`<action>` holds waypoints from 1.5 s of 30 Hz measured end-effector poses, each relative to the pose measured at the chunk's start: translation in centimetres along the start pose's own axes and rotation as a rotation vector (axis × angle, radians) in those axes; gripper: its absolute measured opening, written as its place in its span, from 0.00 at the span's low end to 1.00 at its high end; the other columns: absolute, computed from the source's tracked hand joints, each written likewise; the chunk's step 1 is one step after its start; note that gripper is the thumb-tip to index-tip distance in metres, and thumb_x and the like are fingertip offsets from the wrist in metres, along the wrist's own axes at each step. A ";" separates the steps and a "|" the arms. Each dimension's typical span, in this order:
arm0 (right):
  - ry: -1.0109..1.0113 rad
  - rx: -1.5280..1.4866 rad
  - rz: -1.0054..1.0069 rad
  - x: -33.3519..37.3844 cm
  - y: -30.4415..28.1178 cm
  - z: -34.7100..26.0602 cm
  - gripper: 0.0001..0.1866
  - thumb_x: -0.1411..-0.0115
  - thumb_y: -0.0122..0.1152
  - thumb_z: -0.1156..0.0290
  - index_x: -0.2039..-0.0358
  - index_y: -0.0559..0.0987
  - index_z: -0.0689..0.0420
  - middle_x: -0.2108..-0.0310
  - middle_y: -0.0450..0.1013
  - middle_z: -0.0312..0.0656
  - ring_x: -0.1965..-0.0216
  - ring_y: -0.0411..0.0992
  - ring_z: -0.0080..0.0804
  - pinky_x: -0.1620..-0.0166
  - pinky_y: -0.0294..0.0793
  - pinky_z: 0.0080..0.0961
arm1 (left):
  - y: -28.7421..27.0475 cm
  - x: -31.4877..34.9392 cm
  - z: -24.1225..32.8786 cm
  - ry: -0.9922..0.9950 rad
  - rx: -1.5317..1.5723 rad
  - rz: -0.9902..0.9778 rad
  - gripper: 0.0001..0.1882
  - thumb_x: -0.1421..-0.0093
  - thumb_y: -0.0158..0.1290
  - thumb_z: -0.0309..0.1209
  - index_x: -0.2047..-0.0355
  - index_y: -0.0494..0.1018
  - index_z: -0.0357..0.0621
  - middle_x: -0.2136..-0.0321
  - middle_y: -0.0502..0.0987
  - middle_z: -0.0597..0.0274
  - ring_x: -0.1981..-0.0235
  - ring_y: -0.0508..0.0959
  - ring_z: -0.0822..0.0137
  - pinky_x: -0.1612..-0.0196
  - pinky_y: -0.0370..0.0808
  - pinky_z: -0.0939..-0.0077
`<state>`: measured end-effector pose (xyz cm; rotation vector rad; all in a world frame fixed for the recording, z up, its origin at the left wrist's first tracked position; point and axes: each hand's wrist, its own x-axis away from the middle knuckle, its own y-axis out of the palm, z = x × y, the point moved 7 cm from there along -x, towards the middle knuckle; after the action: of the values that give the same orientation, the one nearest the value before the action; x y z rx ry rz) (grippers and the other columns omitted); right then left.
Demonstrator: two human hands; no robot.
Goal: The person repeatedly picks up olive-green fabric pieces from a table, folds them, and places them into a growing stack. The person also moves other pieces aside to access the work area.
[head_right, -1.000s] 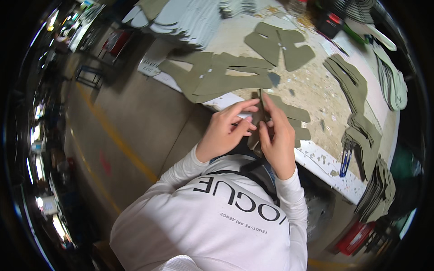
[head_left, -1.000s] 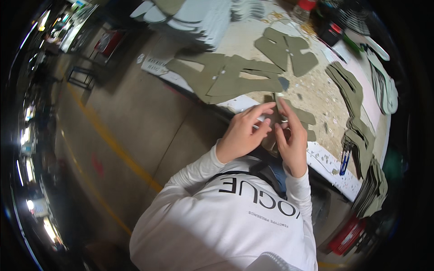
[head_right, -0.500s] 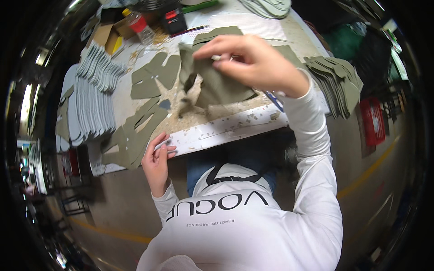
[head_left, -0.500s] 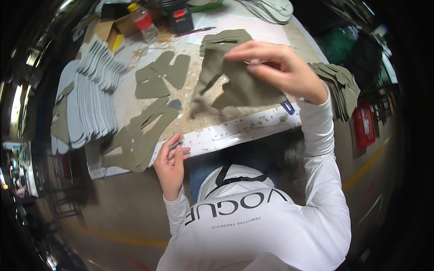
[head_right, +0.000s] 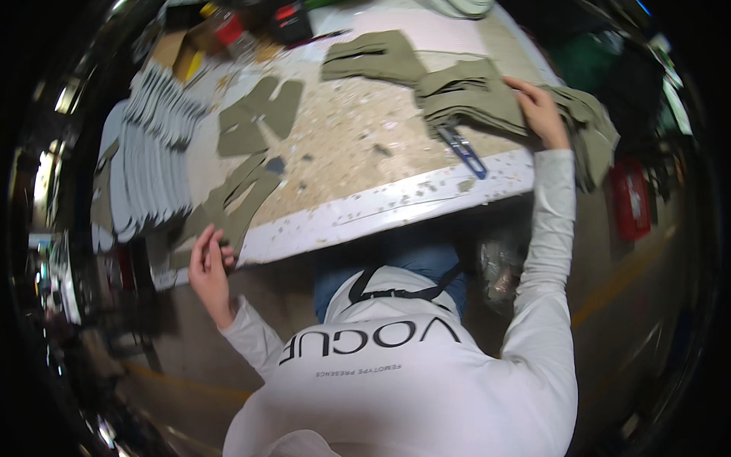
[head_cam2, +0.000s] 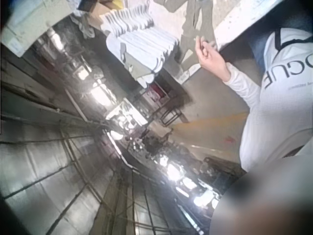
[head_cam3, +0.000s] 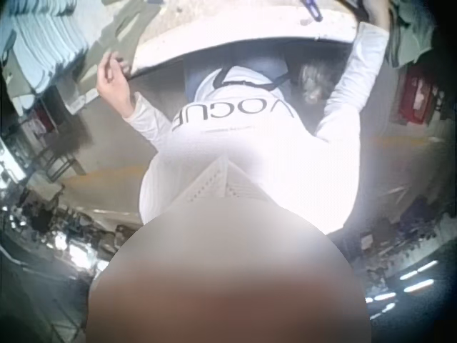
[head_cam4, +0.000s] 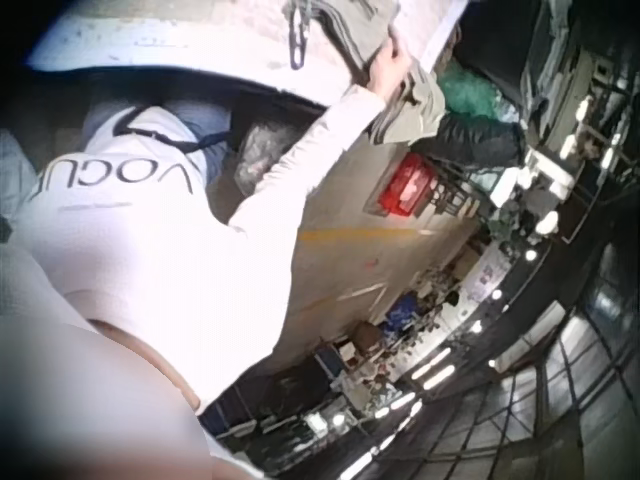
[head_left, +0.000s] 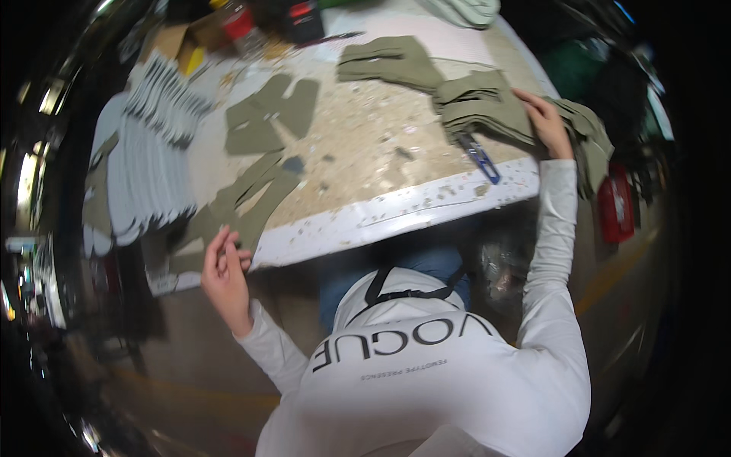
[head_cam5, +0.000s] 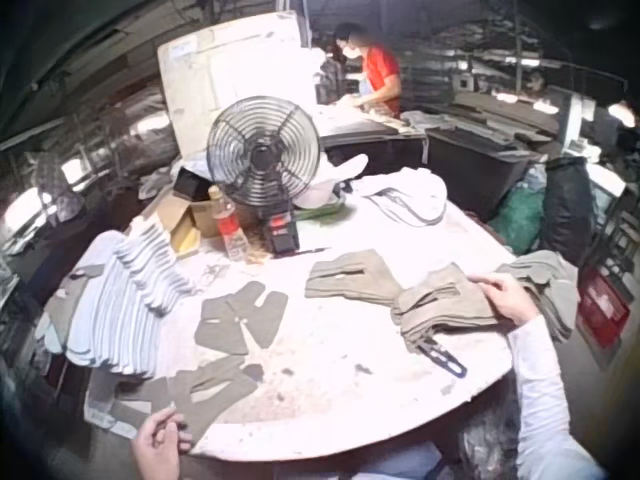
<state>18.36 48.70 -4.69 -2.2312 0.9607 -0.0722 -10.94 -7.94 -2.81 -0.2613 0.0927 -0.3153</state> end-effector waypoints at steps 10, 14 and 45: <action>-0.158 0.361 -0.001 7.1 8.3 -12.4 0.14 0.42 0.61 0.74 0.54 0.78 0.60 0.61 0.72 0.46 0.59 0.71 0.43 0.52 0.69 0.33 | -3.0 -0.8 -0.1 0.172 -0.612 0.238 0.13 0.47 0.62 0.28 0.61 0.79 0.39 0.69 0.77 0.57 0.72 0.77 0.65 0.67 0.76 0.70; -0.185 0.425 0.072 9.4 10.2 -13.3 0.17 0.43 0.61 0.75 0.52 0.77 0.61 0.60 0.70 0.48 0.57 0.71 0.45 0.52 0.69 0.34 | -2.3 -1.1 -0.6 0.172 -0.747 0.256 0.16 0.51 0.65 0.32 0.62 0.79 0.41 0.69 0.78 0.59 0.69 0.78 0.62 0.64 0.74 0.67; 0.379 -1.832 -1.098 16.5 31.1 -30.8 0.32 0.29 0.38 0.46 0.33 0.58 0.54 0.39 0.64 0.42 0.37 0.61 0.32 0.37 0.61 0.34 | 5.7 3.4 6.9 0.113 0.327 -0.312 0.32 0.43 0.50 0.12 0.37 0.60 0.33 0.37 0.59 0.51 0.61 0.76 0.75 0.61 0.78 0.83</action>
<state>1.64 5.06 -4.17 -4.2448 -0.7082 -0.1289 -5.16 -2.09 2.18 0.0689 0.1106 -0.6482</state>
